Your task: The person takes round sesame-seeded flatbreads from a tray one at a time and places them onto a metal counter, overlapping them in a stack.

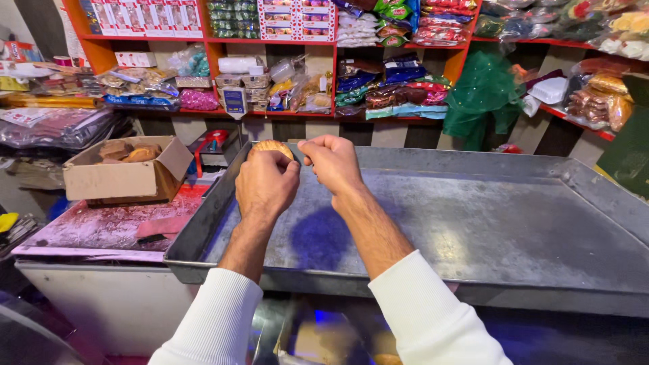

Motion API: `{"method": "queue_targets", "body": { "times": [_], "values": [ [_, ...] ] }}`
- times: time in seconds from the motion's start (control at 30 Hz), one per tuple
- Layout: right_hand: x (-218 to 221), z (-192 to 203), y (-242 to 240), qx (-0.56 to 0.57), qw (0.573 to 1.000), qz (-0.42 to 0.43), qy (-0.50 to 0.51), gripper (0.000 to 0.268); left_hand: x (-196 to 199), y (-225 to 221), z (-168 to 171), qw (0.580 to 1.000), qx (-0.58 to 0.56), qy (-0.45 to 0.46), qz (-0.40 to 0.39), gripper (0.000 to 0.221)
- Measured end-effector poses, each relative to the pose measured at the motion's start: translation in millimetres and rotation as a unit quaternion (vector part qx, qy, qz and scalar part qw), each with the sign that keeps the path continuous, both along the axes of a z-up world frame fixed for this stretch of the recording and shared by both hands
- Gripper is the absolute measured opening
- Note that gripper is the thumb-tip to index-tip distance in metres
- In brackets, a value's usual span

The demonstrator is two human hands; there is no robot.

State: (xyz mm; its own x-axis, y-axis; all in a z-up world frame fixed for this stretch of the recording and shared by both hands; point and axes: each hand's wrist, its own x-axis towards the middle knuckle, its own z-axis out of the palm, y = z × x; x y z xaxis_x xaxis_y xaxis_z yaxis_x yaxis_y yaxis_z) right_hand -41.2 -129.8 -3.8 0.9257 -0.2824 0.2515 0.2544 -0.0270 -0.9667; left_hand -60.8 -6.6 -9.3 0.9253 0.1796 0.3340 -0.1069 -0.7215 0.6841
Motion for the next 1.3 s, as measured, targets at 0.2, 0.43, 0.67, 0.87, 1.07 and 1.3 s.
{"method": "queue_targets", "body": {
  "times": [0.2,0.43,0.67,0.87,1.07,1.3],
  "values": [
    [-56.5,0.1,-0.5,0.009,0.999,0.018,-0.039,0.013,-34.0,8.9,-11.2,0.996,-0.070,-0.048,-0.006,0.020],
    [-103.8,-13.7,10.6,0.013,0.997,0.042,-0.071,0.015,-87.2,21.5,-18.0,0.994,-0.091,-0.065,-0.008,0.021],
    [-125.3,-28.9,36.9,-0.096,0.984,0.041,-0.145,0.028,-120.7,50.0,-33.7,0.982,-0.110,-0.150,0.027,0.028],
    [-148.1,-32.5,77.0,-0.146,0.970,0.046,-0.187,0.044,-145.2,95.0,-45.0,0.971,-0.119,-0.194,0.078,0.038],
    [-168.8,-37.1,139.0,-0.151,0.960,0.063,-0.227,0.038,-163.7,164.3,-56.8,0.954,-0.115,-0.246,0.128,0.041],
    [-199.0,-46.0,227.9,-0.130,0.953,0.127,-0.243,0.029,-200.7,259.5,-73.6,0.935,-0.110,-0.291,0.170,0.041]
  ]
}}
